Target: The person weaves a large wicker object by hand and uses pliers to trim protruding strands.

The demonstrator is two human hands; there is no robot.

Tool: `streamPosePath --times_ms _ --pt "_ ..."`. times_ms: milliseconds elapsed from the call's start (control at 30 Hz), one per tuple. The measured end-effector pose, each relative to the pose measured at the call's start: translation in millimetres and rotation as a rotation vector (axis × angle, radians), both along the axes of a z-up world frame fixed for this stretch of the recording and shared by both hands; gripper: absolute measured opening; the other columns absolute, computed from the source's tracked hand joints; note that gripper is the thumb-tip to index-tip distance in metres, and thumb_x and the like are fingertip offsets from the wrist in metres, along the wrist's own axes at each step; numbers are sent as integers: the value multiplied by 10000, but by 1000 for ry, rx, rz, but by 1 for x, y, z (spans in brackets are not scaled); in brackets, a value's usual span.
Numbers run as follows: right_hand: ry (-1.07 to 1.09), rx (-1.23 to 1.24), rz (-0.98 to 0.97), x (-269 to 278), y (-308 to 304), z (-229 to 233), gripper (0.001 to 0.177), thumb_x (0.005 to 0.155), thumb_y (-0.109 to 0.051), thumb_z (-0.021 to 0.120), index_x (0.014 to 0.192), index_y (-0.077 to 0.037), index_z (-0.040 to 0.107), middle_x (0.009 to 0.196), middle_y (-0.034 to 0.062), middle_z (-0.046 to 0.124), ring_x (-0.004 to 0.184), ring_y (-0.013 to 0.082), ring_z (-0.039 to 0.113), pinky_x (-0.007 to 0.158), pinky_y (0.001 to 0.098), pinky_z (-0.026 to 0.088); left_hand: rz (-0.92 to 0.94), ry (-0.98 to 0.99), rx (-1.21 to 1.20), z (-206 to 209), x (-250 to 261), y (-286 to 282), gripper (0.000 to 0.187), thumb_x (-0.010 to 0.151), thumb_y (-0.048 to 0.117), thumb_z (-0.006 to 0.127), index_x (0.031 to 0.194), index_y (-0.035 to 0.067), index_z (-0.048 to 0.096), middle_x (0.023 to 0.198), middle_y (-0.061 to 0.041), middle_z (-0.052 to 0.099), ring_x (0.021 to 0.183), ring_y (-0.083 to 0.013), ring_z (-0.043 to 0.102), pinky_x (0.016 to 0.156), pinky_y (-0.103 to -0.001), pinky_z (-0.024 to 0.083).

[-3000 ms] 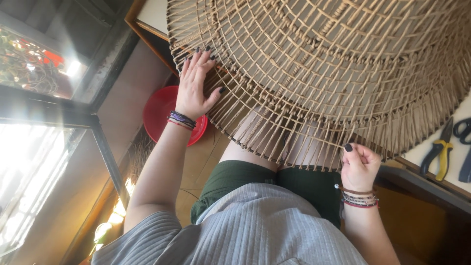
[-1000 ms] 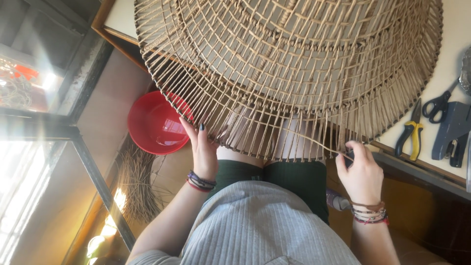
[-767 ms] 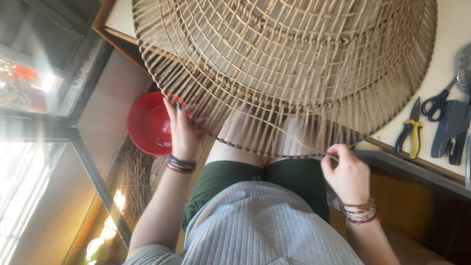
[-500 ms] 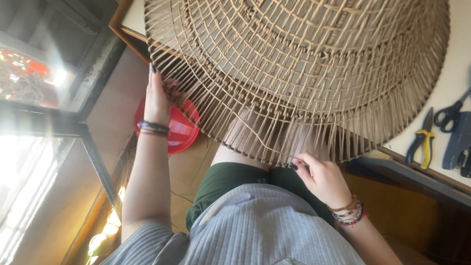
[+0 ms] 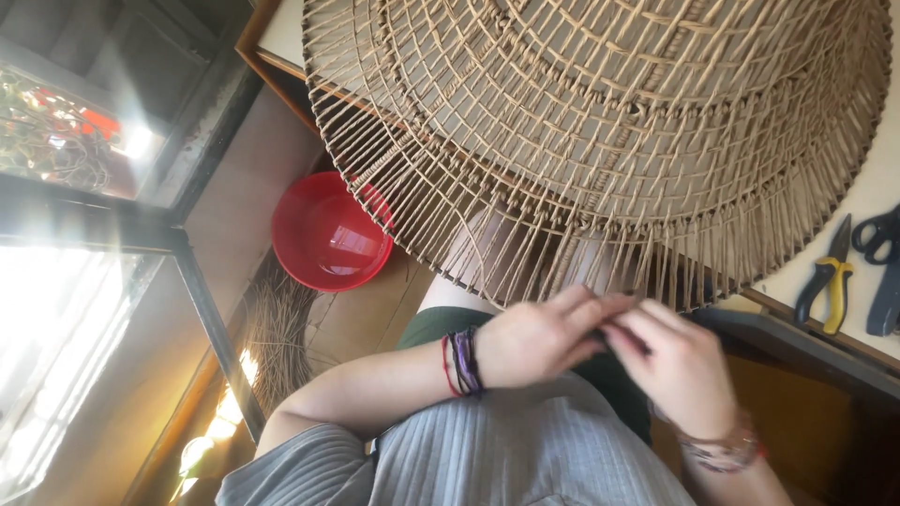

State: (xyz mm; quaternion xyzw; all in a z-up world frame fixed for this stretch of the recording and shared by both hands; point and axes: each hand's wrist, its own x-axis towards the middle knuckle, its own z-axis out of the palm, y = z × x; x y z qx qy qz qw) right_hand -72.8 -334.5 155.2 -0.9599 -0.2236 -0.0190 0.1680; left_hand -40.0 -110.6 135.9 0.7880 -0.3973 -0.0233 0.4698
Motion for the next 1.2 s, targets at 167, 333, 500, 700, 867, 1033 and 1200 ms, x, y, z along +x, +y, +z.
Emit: streamPosePath --times_ms 167,333,500,700,867,1033,1200 --pt "-34 -24 -491 -36 -98 25 114 1083 -108 673 1058 -105 784 990 9 752 803 176 650 761 318 480 244 -26 -74 -20 32 36 191 1002 48 591 1118 92 736 1051 -72 630 762 -151 665 689 -266 600" --pt "-52 -232 -323 -30 -58 23 132 972 -215 689 1070 -185 773 1097 -19 762 877 173 711 752 342 562 333 -237 34 36 -11 -1 681 900 219 725 1444 -84 449 1468 -299 412 1317 -463 499 1128 -619 443" --pt "-191 -75 18 -25 11 40 151 961 -225 705 907 -93 655 852 12 616 642 175 630 563 325 533 -127 85 -25 72 -34 19 847 873 301 724 1546 19 295 1526 -249 435 1340 -422 581 1105 -477 517" --pt "-349 -74 -104 -7 -5 23 224 1010 -285 758 889 -101 719 800 1 638 550 94 495 456 232 352 -701 361 -165 77 -10 100 981 948 343 703 1621 -17 87 1736 -211 75 1654 -336 103 1391 -490 109" --pt "-285 154 43 -14 21 9 101 944 -232 738 936 -134 714 807 -4 647 650 144 610 526 257 480 -30 369 -59 46 -27 44 632 974 238 577 1520 107 289 1368 -189 563 891 -285 735 809 -455 620" --pt "-153 228 35 -4 -21 29 108 940 -62 711 1020 -10 761 892 92 734 678 156 661 658 280 576 615 -313 461 3 -8 146 221 907 224 618 1045 129 763 1006 -59 748 894 -296 696 601 -457 550" --pt "-94 78 152 -4 17 7 138 942 -226 687 1014 -122 742 845 0 698 528 36 542 424 177 456 759 -184 563 41 -28 85 144 754 103 622 842 118 736 1511 -168 477 1328 -444 483 791 -732 427"
